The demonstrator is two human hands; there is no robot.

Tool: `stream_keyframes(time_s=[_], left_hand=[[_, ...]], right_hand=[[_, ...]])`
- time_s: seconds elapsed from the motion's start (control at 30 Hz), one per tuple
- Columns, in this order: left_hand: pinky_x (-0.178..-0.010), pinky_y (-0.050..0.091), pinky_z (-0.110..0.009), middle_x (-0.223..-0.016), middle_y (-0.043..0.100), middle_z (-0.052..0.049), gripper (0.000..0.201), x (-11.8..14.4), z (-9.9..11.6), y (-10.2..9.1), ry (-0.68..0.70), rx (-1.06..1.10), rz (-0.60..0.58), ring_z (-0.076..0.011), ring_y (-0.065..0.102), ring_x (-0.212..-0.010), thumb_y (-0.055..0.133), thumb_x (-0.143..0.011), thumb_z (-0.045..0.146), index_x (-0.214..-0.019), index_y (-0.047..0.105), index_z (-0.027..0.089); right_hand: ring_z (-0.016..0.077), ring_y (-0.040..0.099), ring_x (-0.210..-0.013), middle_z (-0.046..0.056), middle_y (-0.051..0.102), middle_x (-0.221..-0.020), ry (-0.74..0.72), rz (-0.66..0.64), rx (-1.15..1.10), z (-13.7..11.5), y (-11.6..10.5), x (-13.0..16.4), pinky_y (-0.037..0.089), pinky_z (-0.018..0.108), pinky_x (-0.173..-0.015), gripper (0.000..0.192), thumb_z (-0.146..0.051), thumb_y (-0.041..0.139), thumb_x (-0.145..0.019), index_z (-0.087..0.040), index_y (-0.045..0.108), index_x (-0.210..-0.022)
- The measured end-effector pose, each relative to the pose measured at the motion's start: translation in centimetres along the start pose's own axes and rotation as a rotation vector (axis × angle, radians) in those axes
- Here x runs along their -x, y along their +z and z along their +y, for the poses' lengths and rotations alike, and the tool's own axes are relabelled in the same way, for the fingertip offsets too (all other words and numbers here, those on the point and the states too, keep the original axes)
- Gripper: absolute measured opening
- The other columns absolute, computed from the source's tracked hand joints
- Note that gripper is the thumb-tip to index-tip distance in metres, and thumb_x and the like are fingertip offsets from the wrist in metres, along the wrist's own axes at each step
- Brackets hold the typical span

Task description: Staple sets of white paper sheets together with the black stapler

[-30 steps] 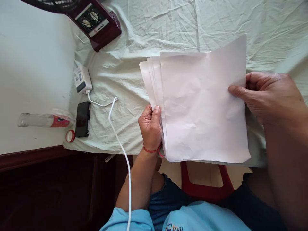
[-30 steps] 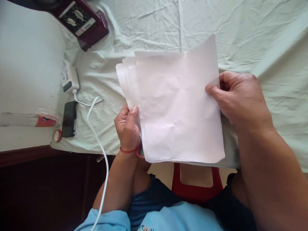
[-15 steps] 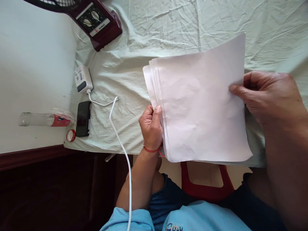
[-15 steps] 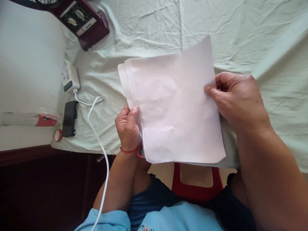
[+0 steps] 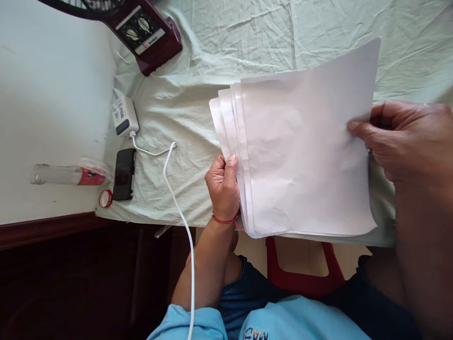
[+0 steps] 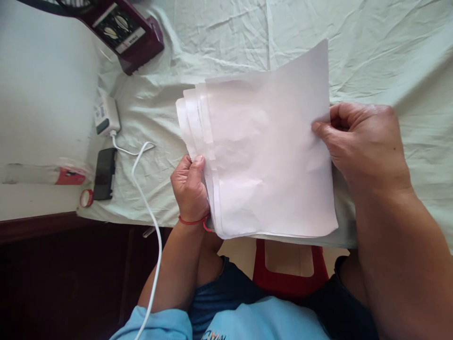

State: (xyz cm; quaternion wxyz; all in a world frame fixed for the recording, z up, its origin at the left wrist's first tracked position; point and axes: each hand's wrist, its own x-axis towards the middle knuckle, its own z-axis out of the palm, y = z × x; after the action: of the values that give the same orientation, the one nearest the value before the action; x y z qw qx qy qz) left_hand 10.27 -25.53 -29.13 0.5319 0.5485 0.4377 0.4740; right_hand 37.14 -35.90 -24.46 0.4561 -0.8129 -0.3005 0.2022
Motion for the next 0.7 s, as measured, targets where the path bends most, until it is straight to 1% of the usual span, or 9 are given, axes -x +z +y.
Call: stream_keyframes(time_s=[0.07,0.1,0.27,0.47,0.6,0.7], left_hand=[[-0.067,0.044,-0.024,-0.077,0.061,0.001,0.024,0.01,-0.03,0.01,0.003,0.003,0.000,-0.0138,0.055,-0.072,0.072,-0.101,0.041,-0.086,0.071,0.021],[-0.068,0.045,-0.024,-0.077,0.062,0.001,0.025,0.03,-0.04,0.01,0.004,0.010,-0.002,-0.0138,0.055,-0.072,0.072,-0.101,0.041,-0.086,0.072,0.021],[-0.067,0.045,-0.025,-0.078,0.063,0.001,0.025,0.14,-0.01,-0.11,0.007,-0.014,-0.015,-0.0139,0.057,-0.072,0.074,-0.101,0.044,-0.089,0.073,0.021],[-0.068,0.047,-0.025,-0.079,0.064,0.001,0.023,0.18,0.08,-0.12,0.007,-0.035,-0.013,-0.0140,0.058,-0.072,0.074,-0.100,0.042,-0.088,0.071,0.021],[-0.071,0.049,-0.025,-0.081,0.066,0.000,0.023,0.13,0.02,-0.02,-0.001,-0.013,-0.010,-0.0141,0.059,-0.073,0.074,-0.099,0.040,-0.087,0.070,0.021],[-0.071,0.048,-0.025,-0.081,0.066,0.000,0.022,0.11,0.02,-0.03,0.004,-0.003,-0.010,-0.0141,0.059,-0.073,0.074,-0.099,0.038,-0.086,0.070,0.021]], right_hand=[[0.0082,0.057,-0.066,-0.002,0.054,-0.057,-0.013,-0.010,-0.011,-0.07,0.05,0.04,0.045,0.026,-0.062,0.007,-0.026,0.080,-0.083,-0.021,0.085,-0.085],[0.0081,0.057,-0.066,-0.002,0.055,-0.058,-0.021,-0.015,-0.015,-0.05,0.10,0.05,0.045,0.025,-0.062,0.007,-0.026,0.080,-0.083,-0.021,0.085,-0.085],[0.0048,0.051,-0.060,-0.001,0.068,-0.071,-0.044,-0.012,-0.021,0.28,0.28,0.07,0.041,0.022,-0.056,0.008,-0.026,0.081,-0.084,-0.021,0.086,-0.088],[0.0053,0.057,-0.065,-0.001,0.074,-0.075,-0.050,-0.013,-0.026,0.29,0.30,0.14,0.041,0.020,-0.056,0.009,-0.025,0.081,-0.083,-0.023,0.087,-0.089],[0.0055,0.058,-0.063,-0.002,0.073,-0.073,-0.032,-0.010,-0.043,0.19,0.31,0.16,0.044,0.022,-0.059,0.008,-0.025,0.080,-0.082,-0.023,0.087,-0.087],[0.0061,0.058,-0.063,-0.001,0.073,-0.074,-0.021,-0.001,-0.034,0.34,0.25,0.07,0.045,0.025,-0.060,0.011,-0.027,0.081,-0.082,-0.024,0.087,-0.090]])
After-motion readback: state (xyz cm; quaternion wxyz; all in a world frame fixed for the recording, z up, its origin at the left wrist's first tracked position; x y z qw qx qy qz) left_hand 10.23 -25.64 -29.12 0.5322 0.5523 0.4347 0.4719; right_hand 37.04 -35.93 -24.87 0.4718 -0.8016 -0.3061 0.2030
